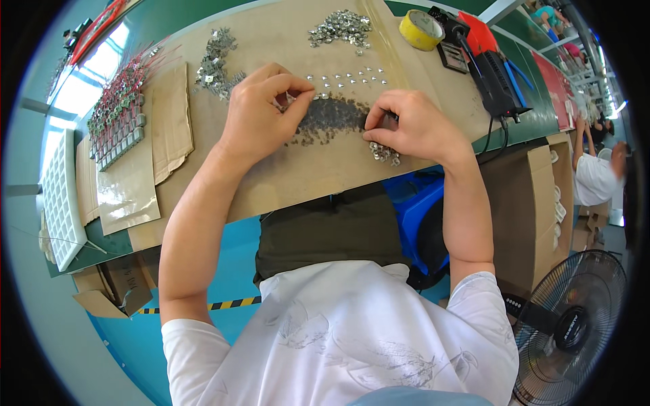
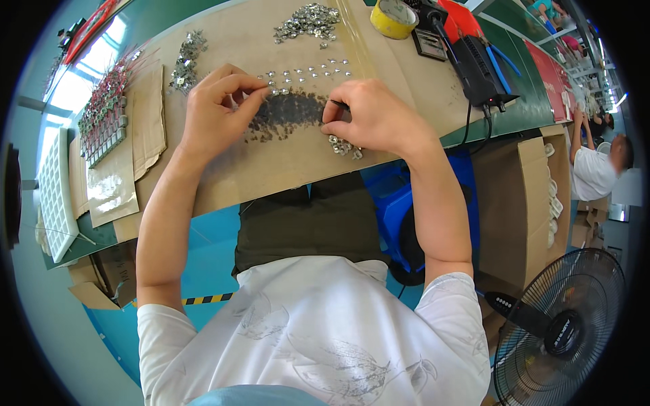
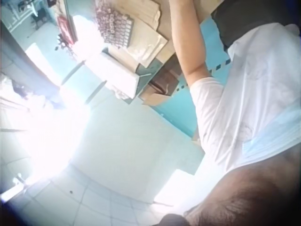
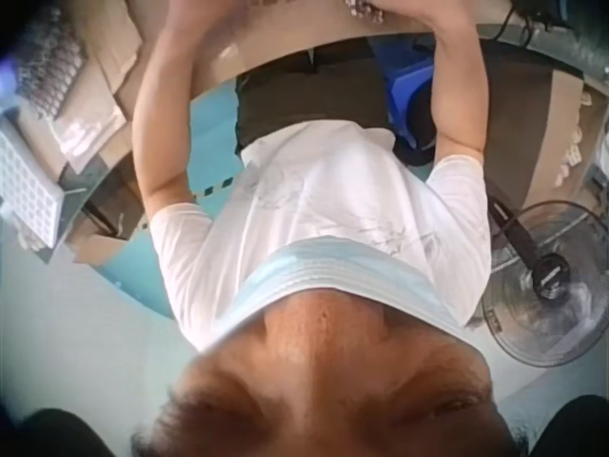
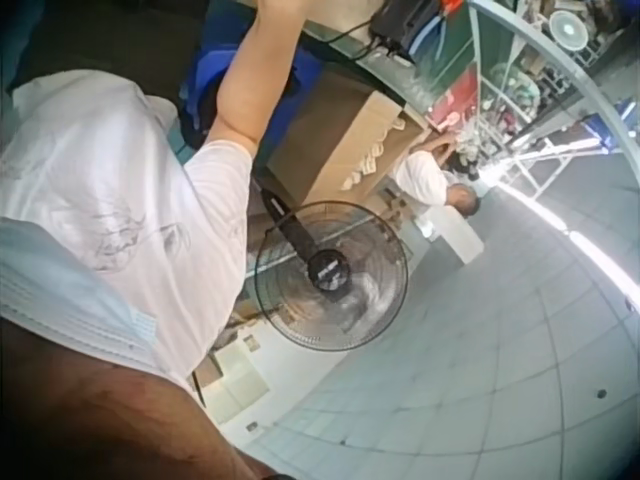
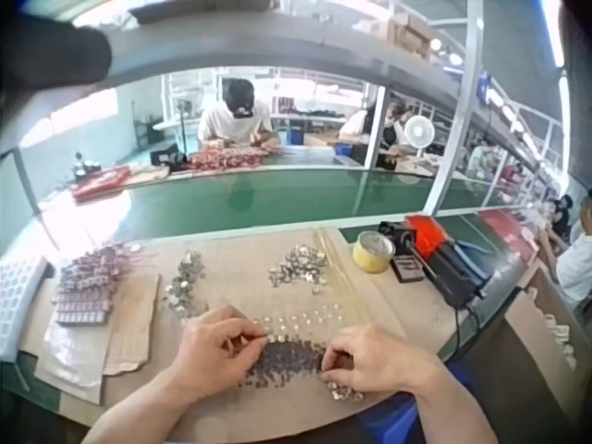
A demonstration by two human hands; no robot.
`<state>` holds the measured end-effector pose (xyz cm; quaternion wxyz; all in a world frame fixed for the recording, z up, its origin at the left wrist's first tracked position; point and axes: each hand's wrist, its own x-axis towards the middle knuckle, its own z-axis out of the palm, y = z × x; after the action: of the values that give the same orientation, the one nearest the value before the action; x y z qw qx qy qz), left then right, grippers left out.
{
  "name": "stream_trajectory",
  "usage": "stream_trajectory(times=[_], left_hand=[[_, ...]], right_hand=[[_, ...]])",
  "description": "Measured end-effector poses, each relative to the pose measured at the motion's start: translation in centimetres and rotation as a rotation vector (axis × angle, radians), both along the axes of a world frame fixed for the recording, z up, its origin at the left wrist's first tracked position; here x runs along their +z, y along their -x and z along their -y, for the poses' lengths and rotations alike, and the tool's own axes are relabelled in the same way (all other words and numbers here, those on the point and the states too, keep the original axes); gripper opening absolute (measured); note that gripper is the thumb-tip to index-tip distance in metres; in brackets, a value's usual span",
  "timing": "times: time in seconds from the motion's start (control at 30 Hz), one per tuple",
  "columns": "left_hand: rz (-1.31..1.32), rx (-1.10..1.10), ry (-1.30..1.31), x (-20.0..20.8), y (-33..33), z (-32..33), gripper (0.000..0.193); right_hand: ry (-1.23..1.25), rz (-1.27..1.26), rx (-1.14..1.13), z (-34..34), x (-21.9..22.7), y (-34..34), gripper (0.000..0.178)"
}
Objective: Assembling small metal components onto a plastic sheet at an electronics factory workstation.
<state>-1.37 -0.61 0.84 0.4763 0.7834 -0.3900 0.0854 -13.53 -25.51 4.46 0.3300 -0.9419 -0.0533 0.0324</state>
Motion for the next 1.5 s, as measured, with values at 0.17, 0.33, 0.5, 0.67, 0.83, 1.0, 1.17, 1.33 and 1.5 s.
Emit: stream_trajectory(times=[0.17,0.33,0.5,0.67,0.83,1.0,1.17,1.33,1.5], left_hand=[[-0.153,-0.16,-0.072,1.1,1.8,1.1,0.025],[-0.211,-0.208,-0.23,1.4,2.2,3.6,0.045],[-0.207,-0.209,-0.213,-0.1,2.4,4.7,0.046],[-0.327,-0.185,-0.201,-0.3,2.8,4.6,0.038],[-0.185,-0.173,-0.162,-0.2,3.2,4.2,0.029],[-0.32,-0.185,-0.165,-0.2,2.8,4.1,0.03],[-0.33,-0.198,-0.188,-0.2,2.9,4.0,0.027],[-0.209,-0.233,-0.157,-1.0,3.0,3.8,0.015],[-0.151,-0.232,-0.138,-1.2,3.1,3.9,0.012]], right_hand=[[-0.084,0.121,0.016,0.5,-1.2,-0.7,0.025],[-0.124,0.195,0.056,0.4,-1.3,-1.0,0.047],[-0.178,0.259,0.042,0.1,-2.2,-0.6,0.074],[-0.227,0.347,0.08,0.7,-3.2,-0.6,0.083],[-0.238,0.335,0.082,0.4,-3.3,-1.0,0.083],[-0.178,0.374,0.099,-0.2,-3.1,-0.9,0.081],[-0.233,0.414,0.112,0.9,-3.1,-0.7,0.053],[-0.117,0.361,0.071,2.1,-3.1,0.0,0.027],[-0.015,0.655,0.062,1.7,-4.5,0.0,0.026]])
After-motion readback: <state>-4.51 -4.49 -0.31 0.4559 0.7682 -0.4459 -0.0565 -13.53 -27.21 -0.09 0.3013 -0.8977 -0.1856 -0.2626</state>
